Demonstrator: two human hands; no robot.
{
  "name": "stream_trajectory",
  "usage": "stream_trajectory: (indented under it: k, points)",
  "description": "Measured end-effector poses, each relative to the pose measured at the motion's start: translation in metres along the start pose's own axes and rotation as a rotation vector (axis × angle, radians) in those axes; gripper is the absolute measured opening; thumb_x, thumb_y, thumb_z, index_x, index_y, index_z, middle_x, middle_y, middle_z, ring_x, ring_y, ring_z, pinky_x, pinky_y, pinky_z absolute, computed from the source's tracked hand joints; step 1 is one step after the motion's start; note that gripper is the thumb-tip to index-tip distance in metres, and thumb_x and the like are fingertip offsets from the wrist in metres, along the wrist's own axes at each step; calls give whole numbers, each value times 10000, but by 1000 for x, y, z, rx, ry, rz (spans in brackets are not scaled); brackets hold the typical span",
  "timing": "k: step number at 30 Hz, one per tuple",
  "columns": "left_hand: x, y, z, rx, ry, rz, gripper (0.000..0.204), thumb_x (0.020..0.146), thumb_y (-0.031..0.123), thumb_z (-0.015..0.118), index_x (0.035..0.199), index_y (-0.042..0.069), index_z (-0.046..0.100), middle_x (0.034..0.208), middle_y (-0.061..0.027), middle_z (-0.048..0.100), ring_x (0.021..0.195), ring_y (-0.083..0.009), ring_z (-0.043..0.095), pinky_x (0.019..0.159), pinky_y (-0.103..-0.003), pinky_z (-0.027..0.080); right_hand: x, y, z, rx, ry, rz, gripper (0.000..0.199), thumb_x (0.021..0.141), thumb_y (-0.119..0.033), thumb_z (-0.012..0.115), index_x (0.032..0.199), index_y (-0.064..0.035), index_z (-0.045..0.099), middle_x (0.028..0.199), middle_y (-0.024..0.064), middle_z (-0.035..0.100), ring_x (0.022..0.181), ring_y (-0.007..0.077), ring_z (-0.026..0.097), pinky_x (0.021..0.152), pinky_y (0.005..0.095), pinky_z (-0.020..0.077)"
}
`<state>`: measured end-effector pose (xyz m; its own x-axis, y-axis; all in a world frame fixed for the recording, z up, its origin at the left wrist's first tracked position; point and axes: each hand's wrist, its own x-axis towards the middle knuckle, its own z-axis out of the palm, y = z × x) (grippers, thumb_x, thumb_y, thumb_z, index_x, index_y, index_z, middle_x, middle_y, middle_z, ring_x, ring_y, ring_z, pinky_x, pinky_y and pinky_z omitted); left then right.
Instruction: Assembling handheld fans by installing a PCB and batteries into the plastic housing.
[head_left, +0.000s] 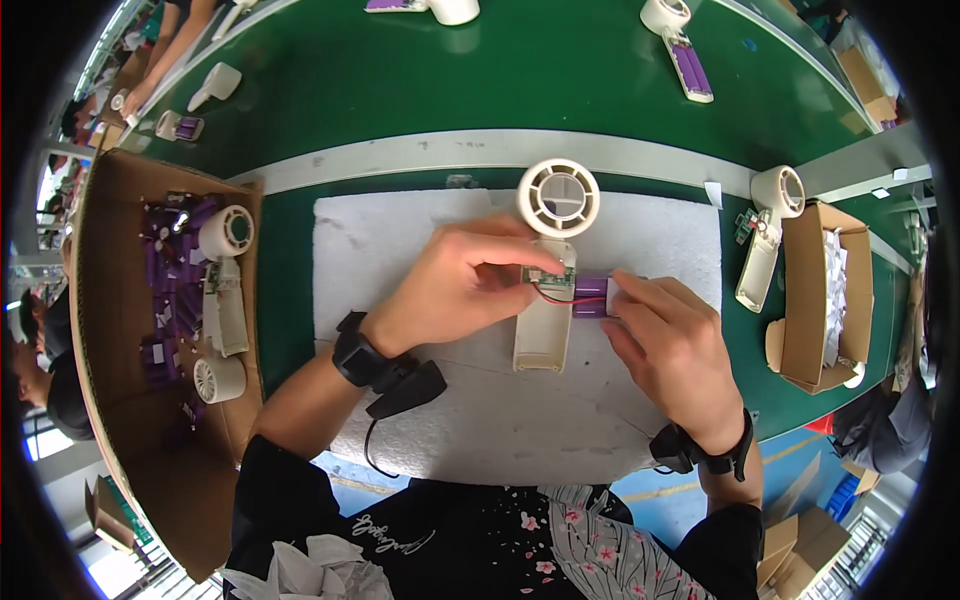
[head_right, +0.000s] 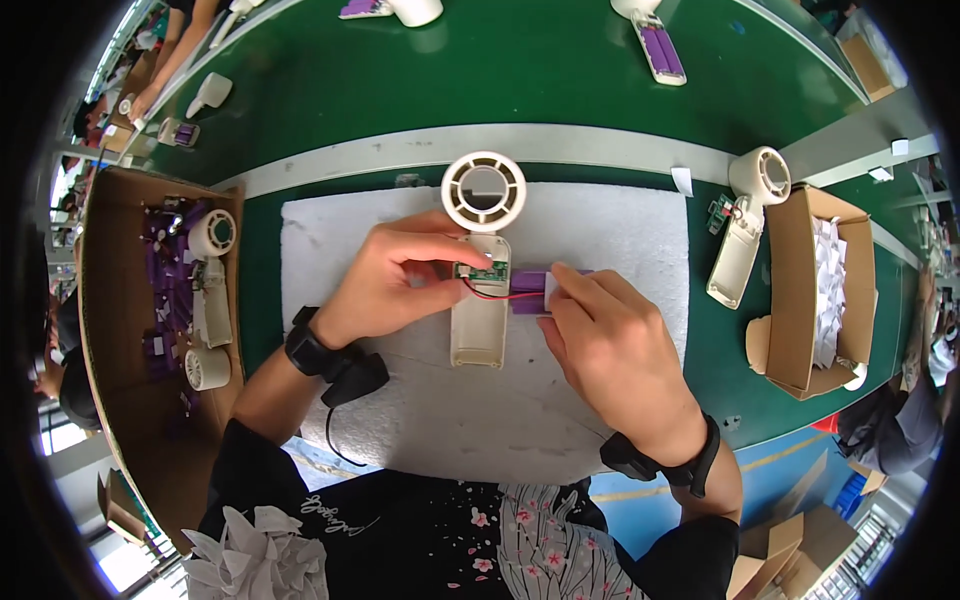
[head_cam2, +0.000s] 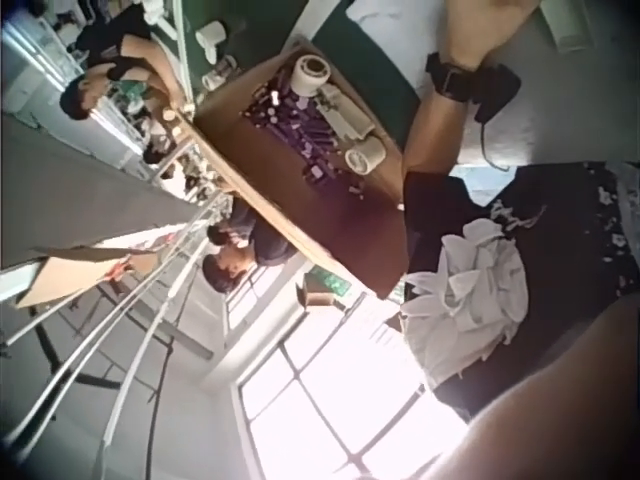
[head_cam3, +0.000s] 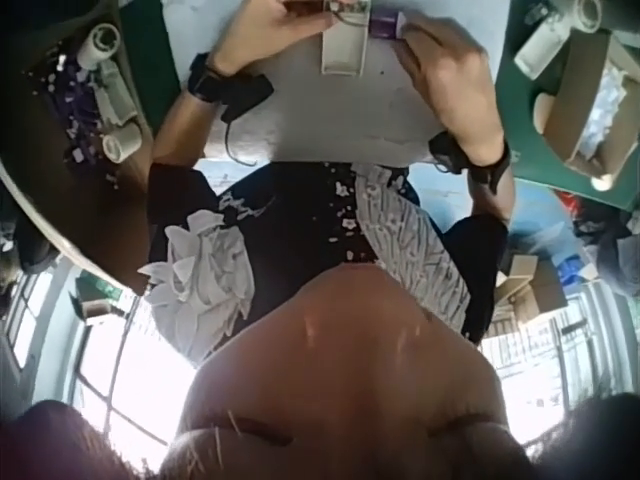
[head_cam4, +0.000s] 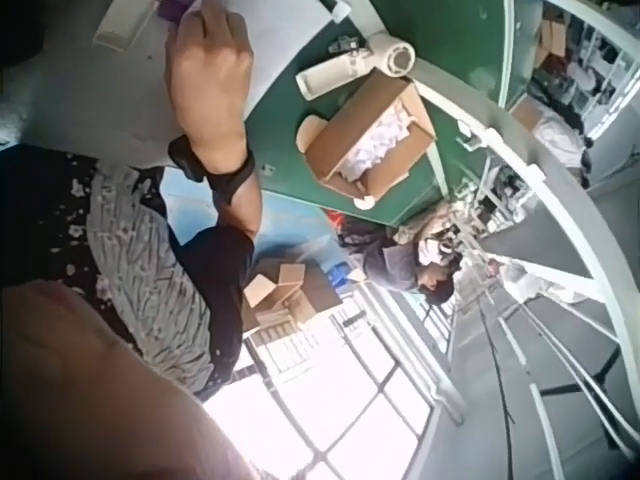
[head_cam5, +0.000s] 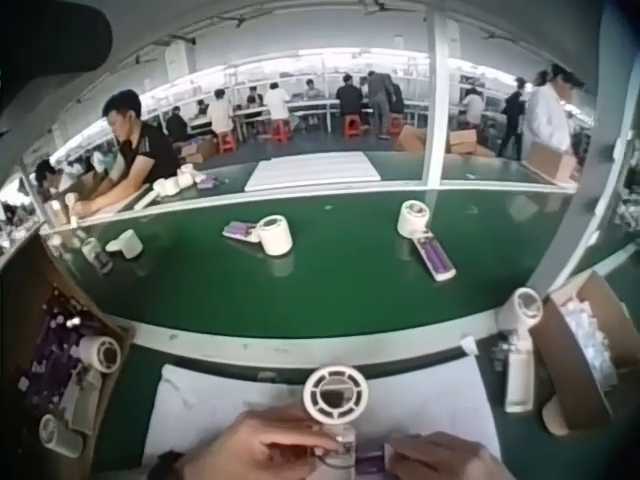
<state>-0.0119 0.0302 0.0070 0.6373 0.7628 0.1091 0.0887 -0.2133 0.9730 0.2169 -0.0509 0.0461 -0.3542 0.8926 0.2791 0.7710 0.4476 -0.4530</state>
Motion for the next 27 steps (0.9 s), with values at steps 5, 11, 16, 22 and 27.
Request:
stream_trajectory:
  k: [5, 11, 16, 22, 27]
  points:
    - [4, 2, -3, 39, -35, -9, 327, 747, -55, 646, 1040, 66, 726, 1051, -71, 655, 822, -122, 664, 654, -225, 545, -2, 5, 1, 8, -16, 15, 183, 686, 50, 747, 848, 33, 662, 1025, 154, 685, 829, 300, 660, 704, 364, 556]
    - [0, 0, 0, 12, -10, -13, 321, 748, -42, 644, 1038, 68, 725, 1034, -71, 656, 815, -128, 667, 661, -231, 552, 0, 2, 1, -55, -13, -8, 178, 687, 62, 736, 845, 35, 659, 1042, 160, 685, 830, 295, 665, 705, 359, 555]
    - [-1, -5, 0, 13, 0, 27, 323, 749, -47, 644, 1040, 67, 724, 1038, -74, 644, 812, -124, 653, 648, -222, 536, -1, -11, 7, -212, -3, -34, 182, 682, 79, 719, 844, 32, 652, 1031, 161, 689, 833, 298, 668, 706, 361, 556]
    - [-1, -6, -1, 1, -25, 28, 333, 753, -72, 650, 1050, 61, 720, 1118, -85, 628, 864, -110, 644, 630, -200, 518, 0, -13, 11, -242, 14, -19, 177, 671, 73, 710, 825, 28, 635, 1011, 155, 689, 816, 293, 664, 692, 357, 557]
    - [-2, -5, 0, -10, -17, 18, 333, 758, -70, 648, 1054, 63, 718, 1116, -85, 627, 861, -110, 647, 632, -199, 520, 1, 2, 9, -135, 33, -27, 178, 654, 52, 723, 804, 27, 631, 1000, 149, 684, 786, 277, 660, 667, 340, 558]
